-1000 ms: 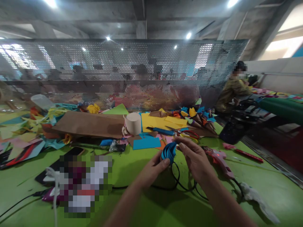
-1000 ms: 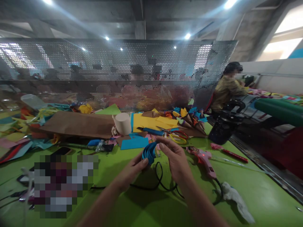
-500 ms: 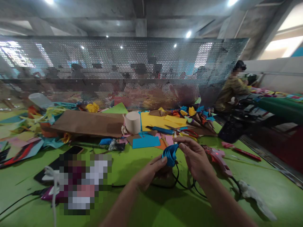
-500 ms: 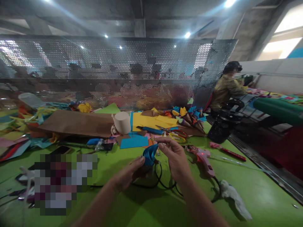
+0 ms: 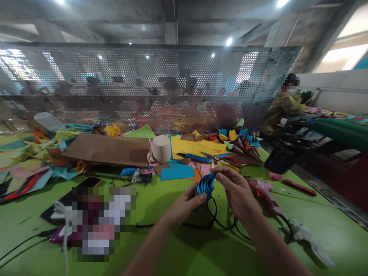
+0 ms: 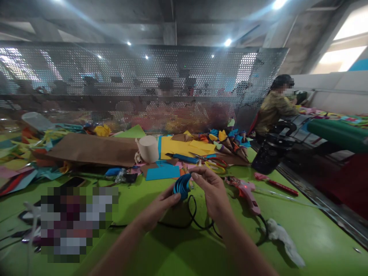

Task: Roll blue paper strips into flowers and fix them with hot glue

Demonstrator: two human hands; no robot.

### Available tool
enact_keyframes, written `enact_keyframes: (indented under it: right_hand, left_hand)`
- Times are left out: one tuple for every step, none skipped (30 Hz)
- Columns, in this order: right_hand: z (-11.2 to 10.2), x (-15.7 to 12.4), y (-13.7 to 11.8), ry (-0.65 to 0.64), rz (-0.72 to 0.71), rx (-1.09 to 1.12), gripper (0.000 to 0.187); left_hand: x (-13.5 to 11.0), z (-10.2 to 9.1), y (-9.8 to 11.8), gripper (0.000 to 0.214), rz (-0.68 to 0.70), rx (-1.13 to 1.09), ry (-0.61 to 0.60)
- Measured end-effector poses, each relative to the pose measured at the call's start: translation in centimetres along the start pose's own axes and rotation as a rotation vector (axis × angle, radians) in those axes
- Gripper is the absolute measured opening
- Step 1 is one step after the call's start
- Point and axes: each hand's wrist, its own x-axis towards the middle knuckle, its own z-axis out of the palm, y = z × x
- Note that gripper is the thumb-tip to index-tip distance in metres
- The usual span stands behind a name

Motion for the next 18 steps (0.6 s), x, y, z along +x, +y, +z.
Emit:
enact_keyframes:
  right_hand:
    - [-0.01,-0.02,0.03,-0.002,-0.002,0.004,0.019]
    - [-0.01,-0.03,0.03,-0.002,-0.003,0.009,0.020]
    - [0.00,-0.04,0.02,-0.002,-0.002,0.011,0.022]
    - [0.01,-0.04,-0.01,0.001,0.001,0.010,0.024]
    - [0.02,-0.04,-0.04,0.004,0.006,0.005,0.025]
    - [0.02,-0.03,-0.07,0.006,0.012,-0.002,0.024]
    - [0.00,-0.02,-0.09,0.005,0.014,-0.006,0.024]
    - [-0.03,0.00,-0.11,-0.001,0.006,-0.004,0.024]
    - [-0.07,0.02,-0.12,-0.010,-0.011,0.008,0.026]
    - [-0.13,0.05,-0.13,-0.017,-0.036,0.027,0.029]
    - [-0.18,0.08,-0.14,-0.023,-0.061,0.049,0.031]
    - [-0.23,0.10,-0.15,-0.029,-0.083,0.069,0.032]
    - [-0.28,0.11,-0.17,-0.037,-0.102,0.080,0.032]
    - [-0.31,0.11,-0.21,-0.048,-0.118,0.084,0.032]
    - [-0.32,0.08,-0.27,-0.064,-0.131,0.085,0.031]
    - [-0.31,0.03,-0.35,-0.081,-0.147,0.084,0.031]
    - [-0.28,-0.05,-0.45,-0.096,-0.163,0.081,0.031]
    - [-0.25,-0.14,-0.57,-0.103,-0.182,0.074,0.031]
  left_hand:
    - [0.01,0.08,0.07,0.062,0.014,0.014,-0.002]
    - [0.02,0.19,0.10,0.062,0.025,0.028,0.002]
    - [0.04,0.32,0.09,0.062,0.033,0.046,0.012]
    - [0.06,0.44,0.04,0.061,0.042,0.075,0.027]
    - [0.10,0.56,-0.06,0.059,0.056,0.119,0.045]
    - [0.15,0.64,-0.18,0.056,0.082,0.179,0.067]
    - [0.20,0.67,-0.33,0.051,0.127,0.254,0.094]
    - [0.26,0.65,-0.49,0.047,0.193,0.340,0.123]
    - [0.31,0.57,-0.63,0.042,0.273,0.433,0.150]
    - [0.36,0.44,-0.75,0.040,0.357,0.525,0.176]
    - [0.39,0.29,-0.83,0.039,0.429,0.609,0.197]
    - [0.40,0.13,-0.86,0.040,0.477,0.685,0.212]
    - [0.41,-0.02,-0.84,0.040,0.502,0.748,0.221]
    - [0.41,-0.14,-0.77,0.041,0.508,0.797,0.224]
    - [0.41,-0.21,-0.67,0.041,0.507,0.835,0.225]
    - [0.43,-0.25,-0.54,0.041,0.503,0.865,0.227]
    - [0.46,-0.25,-0.39,0.041,0.499,0.890,0.232]
    - [0.50,-0.21,-0.23,0.041,0.492,0.911,0.240]
